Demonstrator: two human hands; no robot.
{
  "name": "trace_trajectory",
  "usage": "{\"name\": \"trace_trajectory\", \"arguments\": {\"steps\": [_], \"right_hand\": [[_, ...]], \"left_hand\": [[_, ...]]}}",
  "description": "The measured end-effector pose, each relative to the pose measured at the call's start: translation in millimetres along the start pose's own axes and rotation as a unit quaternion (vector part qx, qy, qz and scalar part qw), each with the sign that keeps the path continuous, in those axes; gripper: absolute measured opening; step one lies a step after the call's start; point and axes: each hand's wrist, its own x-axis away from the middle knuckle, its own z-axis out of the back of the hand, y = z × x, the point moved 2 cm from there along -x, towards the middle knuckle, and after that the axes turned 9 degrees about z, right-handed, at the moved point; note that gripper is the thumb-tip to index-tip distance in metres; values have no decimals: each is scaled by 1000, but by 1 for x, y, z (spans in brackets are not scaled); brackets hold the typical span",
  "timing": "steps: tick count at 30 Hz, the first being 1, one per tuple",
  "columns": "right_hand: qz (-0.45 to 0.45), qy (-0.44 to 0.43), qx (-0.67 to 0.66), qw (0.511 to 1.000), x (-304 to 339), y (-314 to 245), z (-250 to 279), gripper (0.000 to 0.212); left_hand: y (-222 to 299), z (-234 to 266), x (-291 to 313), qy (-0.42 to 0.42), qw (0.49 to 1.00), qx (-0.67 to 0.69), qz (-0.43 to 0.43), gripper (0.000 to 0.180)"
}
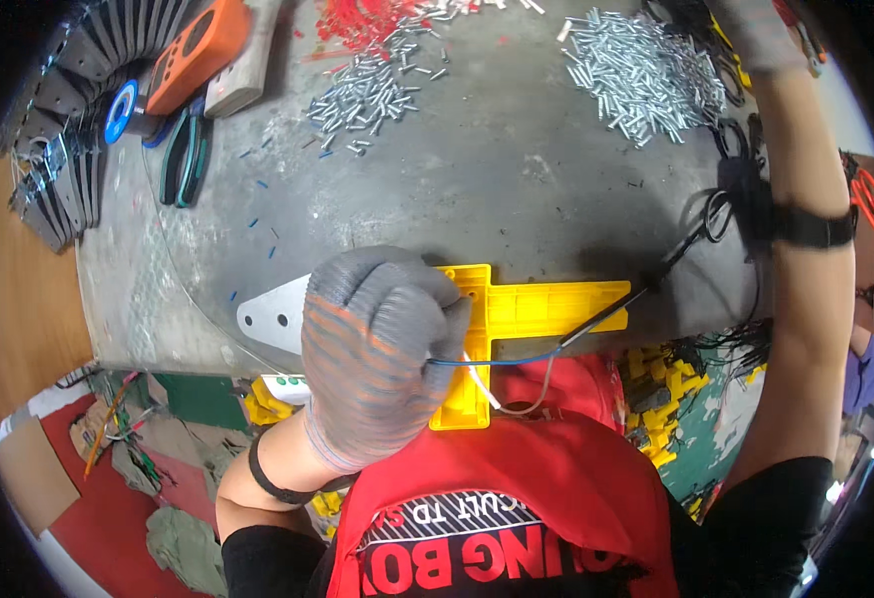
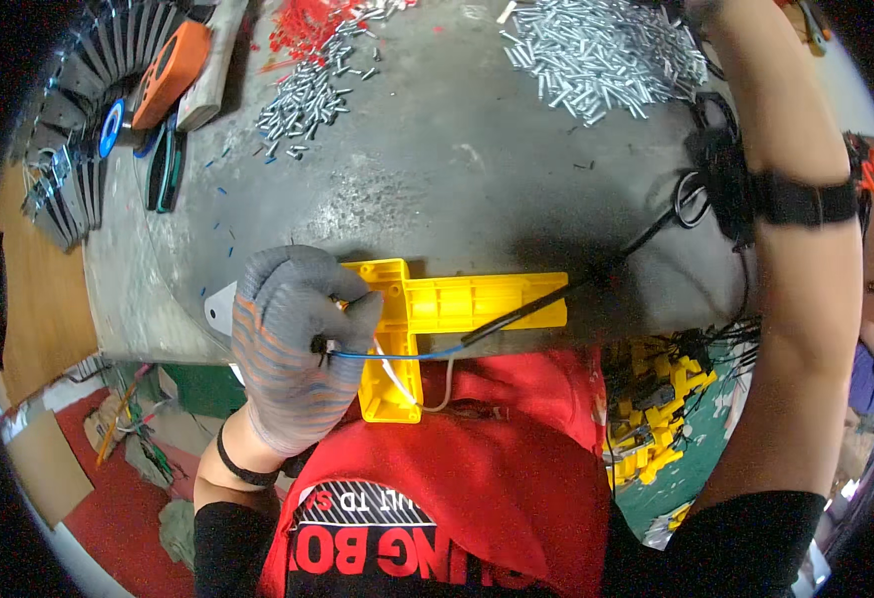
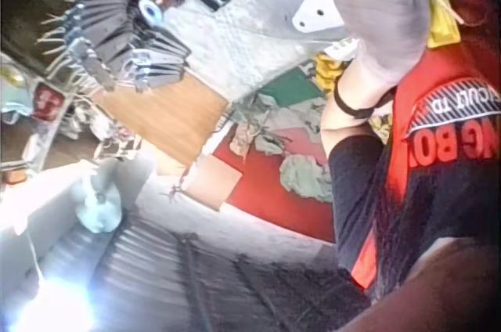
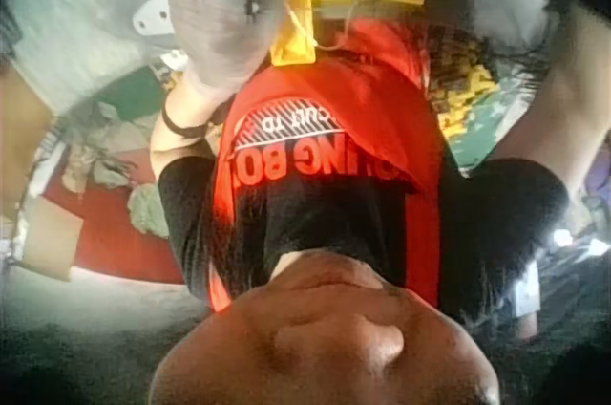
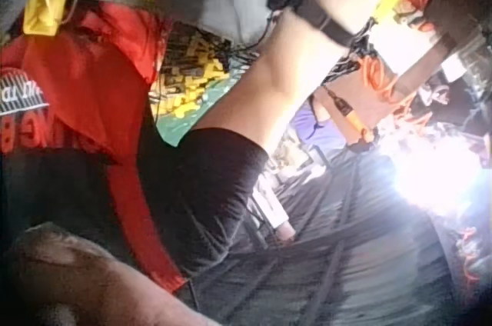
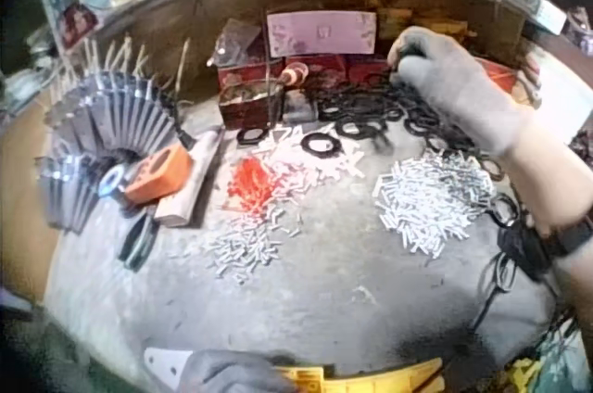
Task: Assembling yellow plastic housings with metal plates and wiring using a soldering iron and an electric screwdriver.
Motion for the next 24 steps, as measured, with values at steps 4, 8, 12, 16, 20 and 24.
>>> {"name": "trace_trajectory", "arguments": {"steps": [4, 8, 12, 16, 20, 24], "right_hand": [[-119, -16, -529, 840, 48, -96, 3, 19], [-202, -32, -702, 682, 88, -125, 19, 32], [-271, 73, -668, 689, 113, -179, 9, 45], [-170, 28, -421, 890, 138, -167, -1, 29], [-177, 75, -710, 677, 137, -169, -27, 57], [-145, 57, -643, 750, 145, -166, -28, 45]], "left_hand": [[-8, 5, 14, 2, 999, 12, 39, 28], [4, 2, 12, 13, 996, -45, 80, 23], [2, -4, 5, 28, 998, -14, 56, 21], [6, -2, 5, 50, 996, -66, -11, 21], [7, -1, 6, 41, 996, -83, -11, 24], [6, 0, 6, 33, 996, -85, -7, 27]]}}
